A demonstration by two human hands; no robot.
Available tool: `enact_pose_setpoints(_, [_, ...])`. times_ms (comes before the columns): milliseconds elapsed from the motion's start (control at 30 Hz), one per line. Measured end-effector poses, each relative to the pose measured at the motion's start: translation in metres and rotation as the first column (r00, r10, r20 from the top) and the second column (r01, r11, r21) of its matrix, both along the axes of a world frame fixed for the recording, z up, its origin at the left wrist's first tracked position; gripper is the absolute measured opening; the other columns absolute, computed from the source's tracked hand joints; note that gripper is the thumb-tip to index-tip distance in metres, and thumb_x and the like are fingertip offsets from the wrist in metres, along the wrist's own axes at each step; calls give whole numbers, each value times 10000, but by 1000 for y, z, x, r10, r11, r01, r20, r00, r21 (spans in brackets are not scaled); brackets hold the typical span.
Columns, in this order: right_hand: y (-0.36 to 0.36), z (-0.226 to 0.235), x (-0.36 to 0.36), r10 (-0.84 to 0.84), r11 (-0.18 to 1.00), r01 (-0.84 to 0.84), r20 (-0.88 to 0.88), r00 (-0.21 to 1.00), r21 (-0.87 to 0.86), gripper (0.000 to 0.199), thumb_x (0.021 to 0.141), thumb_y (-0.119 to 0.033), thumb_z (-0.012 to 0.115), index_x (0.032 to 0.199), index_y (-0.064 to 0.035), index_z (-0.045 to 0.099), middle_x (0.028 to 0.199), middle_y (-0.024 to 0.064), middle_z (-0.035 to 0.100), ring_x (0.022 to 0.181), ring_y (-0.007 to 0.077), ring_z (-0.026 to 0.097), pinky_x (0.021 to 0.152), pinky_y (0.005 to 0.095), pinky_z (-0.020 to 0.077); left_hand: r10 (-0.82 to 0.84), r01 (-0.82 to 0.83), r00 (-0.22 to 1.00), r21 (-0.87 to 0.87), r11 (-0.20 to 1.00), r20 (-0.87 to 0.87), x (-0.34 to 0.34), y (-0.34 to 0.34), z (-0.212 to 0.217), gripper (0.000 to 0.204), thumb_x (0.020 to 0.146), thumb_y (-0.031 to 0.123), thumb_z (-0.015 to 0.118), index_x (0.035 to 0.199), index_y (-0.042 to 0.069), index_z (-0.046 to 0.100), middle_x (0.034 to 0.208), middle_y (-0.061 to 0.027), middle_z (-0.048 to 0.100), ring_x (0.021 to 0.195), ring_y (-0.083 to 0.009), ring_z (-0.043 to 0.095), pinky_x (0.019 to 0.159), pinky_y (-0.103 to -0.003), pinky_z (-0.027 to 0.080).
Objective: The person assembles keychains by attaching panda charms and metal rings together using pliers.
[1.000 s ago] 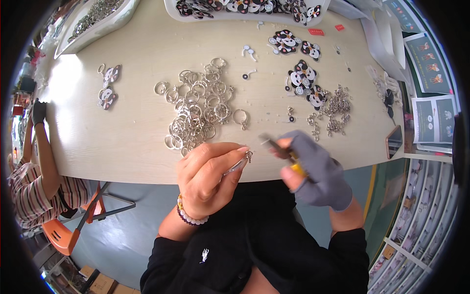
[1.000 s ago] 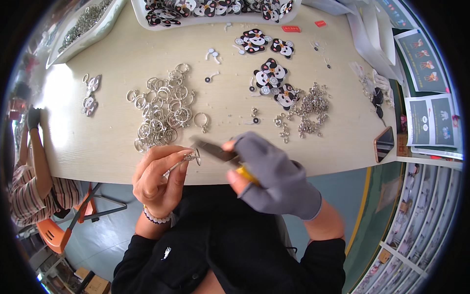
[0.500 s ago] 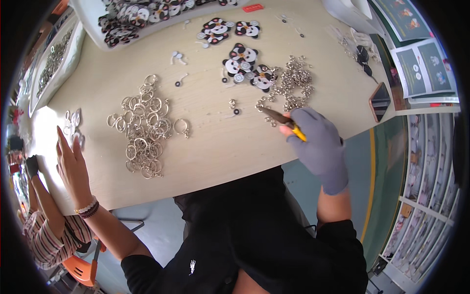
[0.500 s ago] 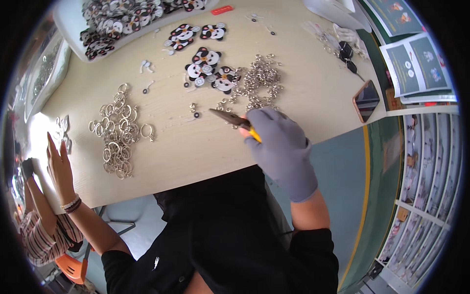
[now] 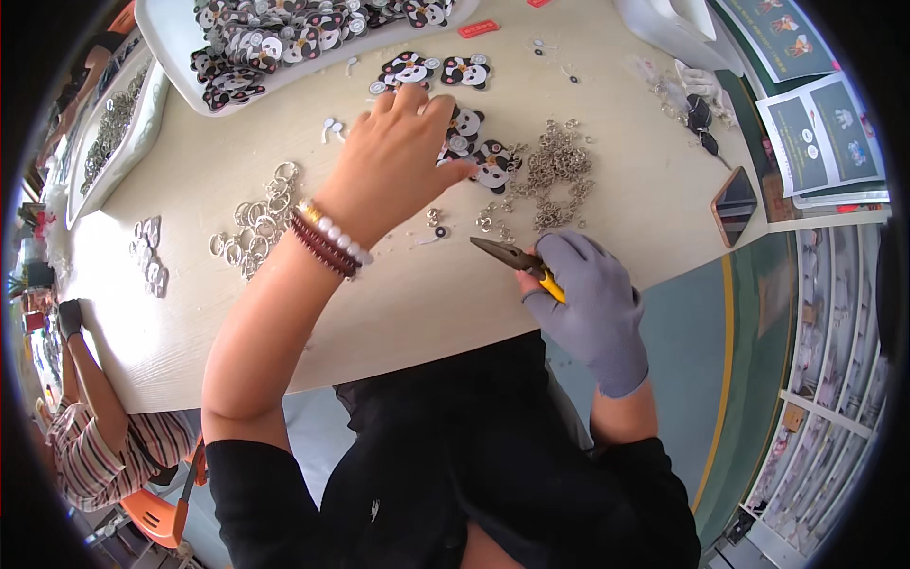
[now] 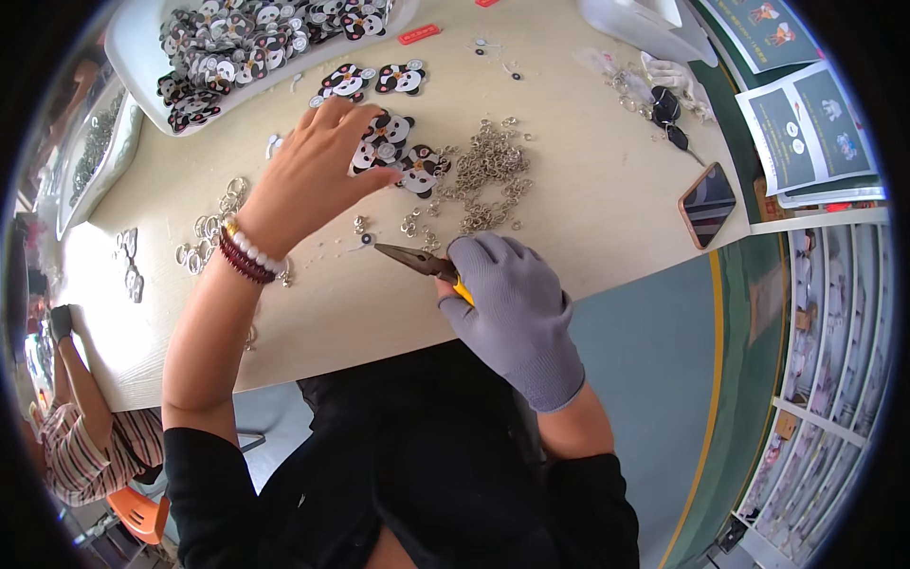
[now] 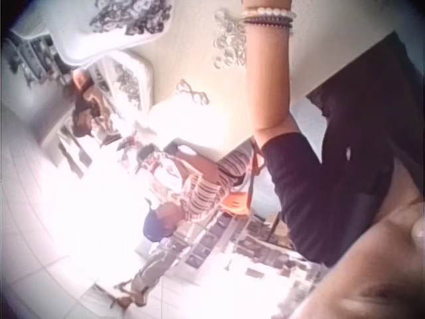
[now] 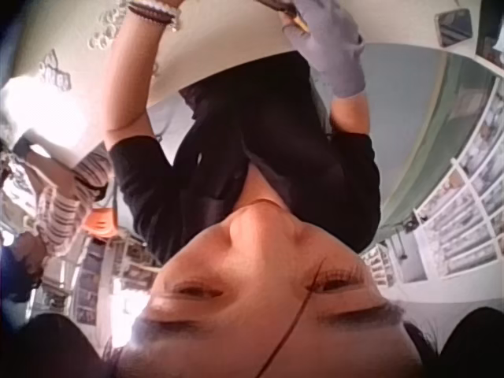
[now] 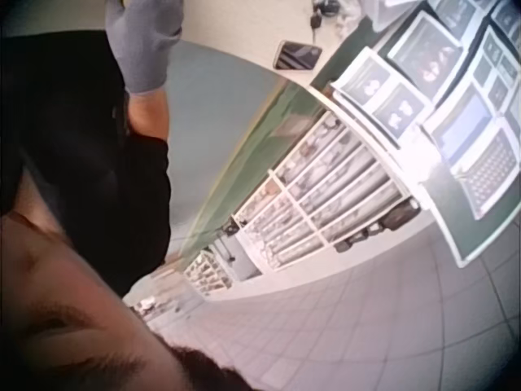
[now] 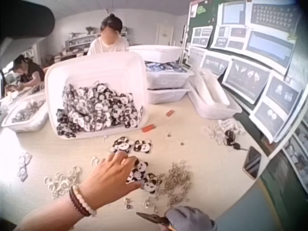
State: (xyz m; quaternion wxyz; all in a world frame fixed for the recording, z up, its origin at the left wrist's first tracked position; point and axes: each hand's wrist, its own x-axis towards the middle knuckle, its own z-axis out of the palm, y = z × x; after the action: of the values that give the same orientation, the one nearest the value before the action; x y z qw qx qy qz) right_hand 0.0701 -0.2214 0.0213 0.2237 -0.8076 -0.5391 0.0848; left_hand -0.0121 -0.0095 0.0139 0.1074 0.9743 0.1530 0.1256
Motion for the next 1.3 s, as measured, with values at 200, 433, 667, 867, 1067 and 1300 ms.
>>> enact_pose_setpoints(200, [-1, -3, 3, -2, 997, 7, -70, 998, 73, 211, 708, -128, 693, 850, -59, 552, 801, 89, 569, 760, 291, 587, 662, 394, 489, 84, -86, 980, -1, 996, -179, 28, 12, -4, 529, 803, 382, 671, 1144, 12, 506, 1185, -189, 515, 1073, -337, 515, 901, -389, 424])
enact_pose_setpoints(433, [0, 0, 5, -18, 987, 55, -234, 972, 152, 168, 757, -112, 683, 851, -47, 560, 764, 87, 572, 685, 261, 576, 618, 359, 467, -80, 10, 987, -435, 901, -142, 31, 33, 6, 420, 828, 293, 663, 1087, 0, 510, 916, -122, 581, 855, -214, 548, 748, -313, 431])
enact_pose_setpoints(667, [12, 4, 12, 153, 929, 169, -757, 635, 330, 60, 868, -51, 607, 847, -32, 555, 696, -3, 497, 635, 61, 442, 594, 231, 389, -28, 44, 999, -923, 383, 37, -25, -21, 33, 165, 910, 153, 593, 954, -1, 559, 729, 18, 545, 623, -37, 494, 553, -188, 388])
enact_pose_setpoints(867, [22, 4, -3, 275, 929, 28, -740, 614, 368, 74, 858, -61, 628, 863, -21, 566, 729, 11, 540, 680, 76, 488, 638, 232, 419, 104, 80, 990, -979, 187, 100, -65, -42, 33, 137, 917, 117, 589, 961, -2, 536, 778, 4, 561, 681, -50, 540, 612, -204, 456])
enact_pose_setpoints(1067, [30, 7, -15, 315, 943, -125, -699, 642, 309, 94, 838, -75, 645, 831, -23, 567, 701, 8, 523, 651, 72, 450, 598, 248, 394, 186, 211, 953, -964, 162, 239, -103, -47, 20, 96, 902, 55, 586, 969, -3, 549, 846, -30, 580, 740, -90, 584, 666, -229, 486])
enact_pose_setpoints(1300, [44, 10, -54, 265, 964, -176, -665, 699, 200, 148, 849, -102, 630, 857, -13, 511, 695, 102, 516, 593, 202, 503, 564, 305, 408, 142, 102, 955, -736, 669, 261, -142, -65, 17, 181, 808, -41, 628, 983, 2, 632, 907, -112, 653, 762, -191, 647, 657, -301, 504])
